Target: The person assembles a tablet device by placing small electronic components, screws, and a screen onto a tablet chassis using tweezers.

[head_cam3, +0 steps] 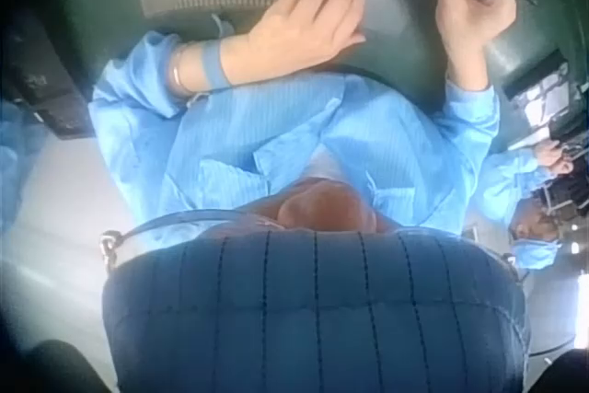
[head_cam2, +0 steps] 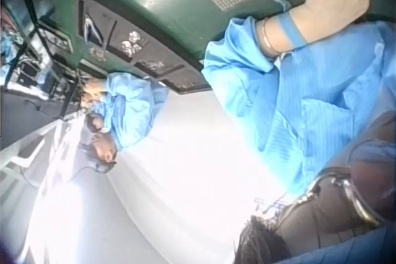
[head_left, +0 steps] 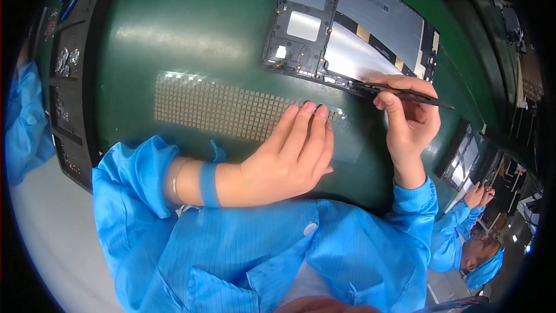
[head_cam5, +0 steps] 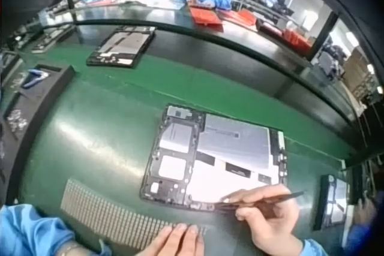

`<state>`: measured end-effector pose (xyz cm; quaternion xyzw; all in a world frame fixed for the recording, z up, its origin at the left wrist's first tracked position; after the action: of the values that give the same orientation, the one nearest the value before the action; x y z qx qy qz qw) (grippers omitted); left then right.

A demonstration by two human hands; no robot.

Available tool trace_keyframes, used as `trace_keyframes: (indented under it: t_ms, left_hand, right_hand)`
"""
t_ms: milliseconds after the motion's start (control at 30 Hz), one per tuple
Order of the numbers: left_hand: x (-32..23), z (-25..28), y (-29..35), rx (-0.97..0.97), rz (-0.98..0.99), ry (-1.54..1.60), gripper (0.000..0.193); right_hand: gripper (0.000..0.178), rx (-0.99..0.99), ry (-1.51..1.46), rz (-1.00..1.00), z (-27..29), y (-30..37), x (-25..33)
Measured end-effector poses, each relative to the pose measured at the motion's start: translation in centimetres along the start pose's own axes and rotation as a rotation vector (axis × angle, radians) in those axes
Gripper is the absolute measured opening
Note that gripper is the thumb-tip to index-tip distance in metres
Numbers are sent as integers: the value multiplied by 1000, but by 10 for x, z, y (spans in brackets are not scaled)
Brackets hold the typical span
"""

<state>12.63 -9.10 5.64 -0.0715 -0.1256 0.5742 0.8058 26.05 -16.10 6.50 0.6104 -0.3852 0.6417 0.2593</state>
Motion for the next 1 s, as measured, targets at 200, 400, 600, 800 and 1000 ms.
trace_keyframes:
  t_ms: [200, 400, 600, 800, 1000]
  left_hand:
    - [0, 1, -1, -11, -6, -5, 56]
    - [-1, 0, 0, -6, -13, 4, 56]
    - [-1, 1, -1, 11, -14, -8, 55]
    - [-1, 0, -2, 12, -13, -9, 54]
    - [3, 1, -4, 29, -13, 16, 53]
  right_hand:
    - [25, 79, 116, 91, -4, 1, 5]
    - [24, 61, 12, -34, -5, 24, 3]
    - [22, -55, -132, -276, -6, 49, -29]
    - [19, -19, 2, -179, -10, 48, -23]
    - [24, 218, 235, 265, -30, 47, 16]
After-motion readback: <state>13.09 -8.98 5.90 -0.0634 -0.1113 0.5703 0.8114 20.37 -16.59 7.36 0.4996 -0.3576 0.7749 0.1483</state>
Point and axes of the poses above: each hand's wrist, its own y-axis away from the middle knuckle, its own z-axis out of the back of the hand, x = y × z, the point moved 9 cm from there along -y, towards the middle knuckle, and after that the axes turned 14 degrees about -y, right-handed, at the moved point
